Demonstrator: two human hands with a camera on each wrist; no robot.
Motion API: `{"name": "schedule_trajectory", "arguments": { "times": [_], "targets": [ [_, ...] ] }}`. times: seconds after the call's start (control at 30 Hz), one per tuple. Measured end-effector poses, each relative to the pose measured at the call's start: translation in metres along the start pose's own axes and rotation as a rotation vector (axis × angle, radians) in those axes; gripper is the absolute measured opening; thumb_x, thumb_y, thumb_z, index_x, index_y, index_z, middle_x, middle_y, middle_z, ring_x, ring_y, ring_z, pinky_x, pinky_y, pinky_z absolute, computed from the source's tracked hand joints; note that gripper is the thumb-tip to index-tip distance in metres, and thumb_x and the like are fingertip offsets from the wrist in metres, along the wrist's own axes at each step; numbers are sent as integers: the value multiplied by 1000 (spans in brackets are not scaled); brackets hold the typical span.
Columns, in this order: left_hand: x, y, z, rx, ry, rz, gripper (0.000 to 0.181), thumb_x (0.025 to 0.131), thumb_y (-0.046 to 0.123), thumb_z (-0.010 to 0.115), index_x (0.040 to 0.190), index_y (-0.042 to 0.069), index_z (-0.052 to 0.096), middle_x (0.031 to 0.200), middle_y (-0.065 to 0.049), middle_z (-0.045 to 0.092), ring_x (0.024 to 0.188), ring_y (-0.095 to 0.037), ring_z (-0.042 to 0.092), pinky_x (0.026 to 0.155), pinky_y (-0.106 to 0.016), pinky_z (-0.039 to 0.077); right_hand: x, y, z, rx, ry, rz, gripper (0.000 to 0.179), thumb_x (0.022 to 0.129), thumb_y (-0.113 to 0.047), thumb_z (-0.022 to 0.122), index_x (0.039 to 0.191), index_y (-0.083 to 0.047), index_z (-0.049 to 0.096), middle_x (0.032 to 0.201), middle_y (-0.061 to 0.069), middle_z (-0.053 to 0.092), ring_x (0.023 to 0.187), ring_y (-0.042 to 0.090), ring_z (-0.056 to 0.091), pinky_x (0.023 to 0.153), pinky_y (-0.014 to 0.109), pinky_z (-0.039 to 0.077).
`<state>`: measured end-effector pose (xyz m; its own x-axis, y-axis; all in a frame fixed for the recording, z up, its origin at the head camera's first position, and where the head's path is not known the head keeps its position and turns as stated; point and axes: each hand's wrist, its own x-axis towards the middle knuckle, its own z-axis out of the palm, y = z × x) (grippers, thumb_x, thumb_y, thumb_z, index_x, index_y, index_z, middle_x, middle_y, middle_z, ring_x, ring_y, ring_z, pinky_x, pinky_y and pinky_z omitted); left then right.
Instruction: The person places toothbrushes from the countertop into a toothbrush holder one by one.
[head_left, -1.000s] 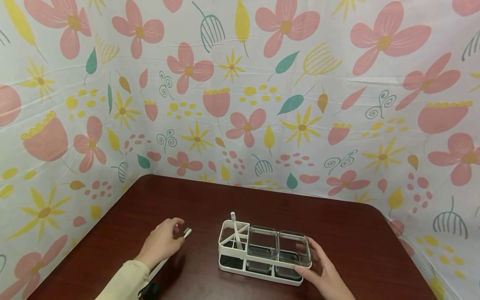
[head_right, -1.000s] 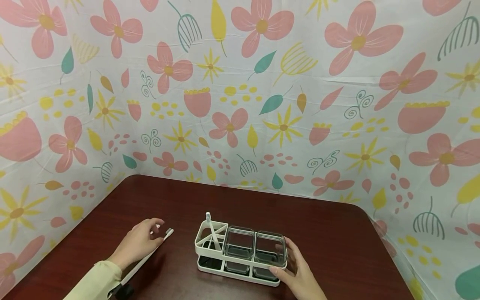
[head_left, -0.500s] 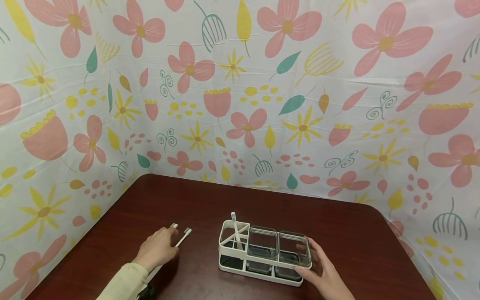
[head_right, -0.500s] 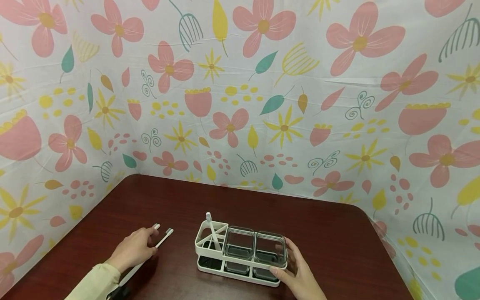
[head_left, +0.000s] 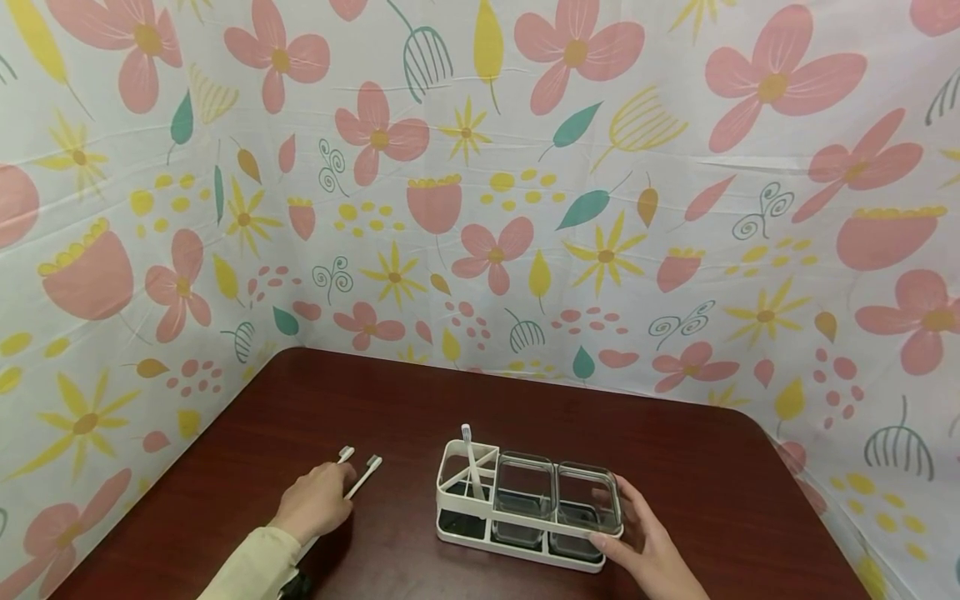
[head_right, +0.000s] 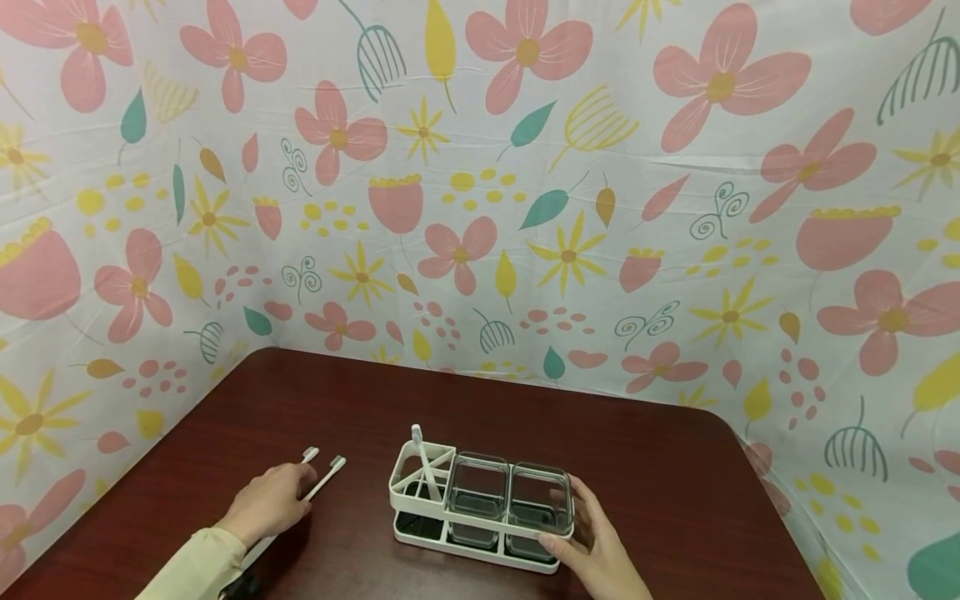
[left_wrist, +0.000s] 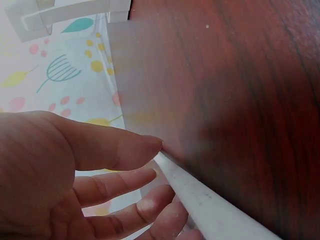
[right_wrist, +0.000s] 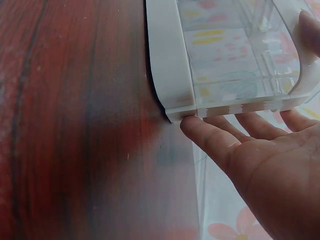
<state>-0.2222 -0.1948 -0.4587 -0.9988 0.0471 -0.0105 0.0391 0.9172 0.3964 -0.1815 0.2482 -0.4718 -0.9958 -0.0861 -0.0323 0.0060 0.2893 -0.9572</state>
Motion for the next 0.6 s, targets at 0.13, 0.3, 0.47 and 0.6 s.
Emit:
{"name": "schedule_trajectory", "arguments": {
  "times": [0.13,0.3,0.47,0.6],
  "targets": [
    [0,-1,3,4,15,2,19,75,3,71,92,12,68,78,1,59,64,-20,55,54,-42,45,0,0,0,3,1,-2,75,96,-17,66,153,-12,19,143,23,47,133,43,41,94,46,47],
    [1,-1,5,3,19,5,20,73,1,70,89,12,67,76,0,59,63,-20,54,53,-41,45,-1,-1,0,8,4,-1,74,96,-17,66,153,-12,19,143,23,47,133,43,42,90,41,49],
    [1,-1,5,2,17,6,21,73,0,69,90,12,67,76,0,59,63,-20,54,52,-41,45,-1,-1,0,-8,7,-5,74,96,-17,66,153,-12,20,142,22,48,132,42,42,92,44,48],
    [1,-1,5,-7,-2,-3,20,74,-2,67,90,11,66,75,-1,58,61,-20,53,51,-40,44,-1,-1,0,-19,8,-6,74,96,-18,66,153,-12,19,142,21,48,132,41,43,96,50,46]
  ]
}}
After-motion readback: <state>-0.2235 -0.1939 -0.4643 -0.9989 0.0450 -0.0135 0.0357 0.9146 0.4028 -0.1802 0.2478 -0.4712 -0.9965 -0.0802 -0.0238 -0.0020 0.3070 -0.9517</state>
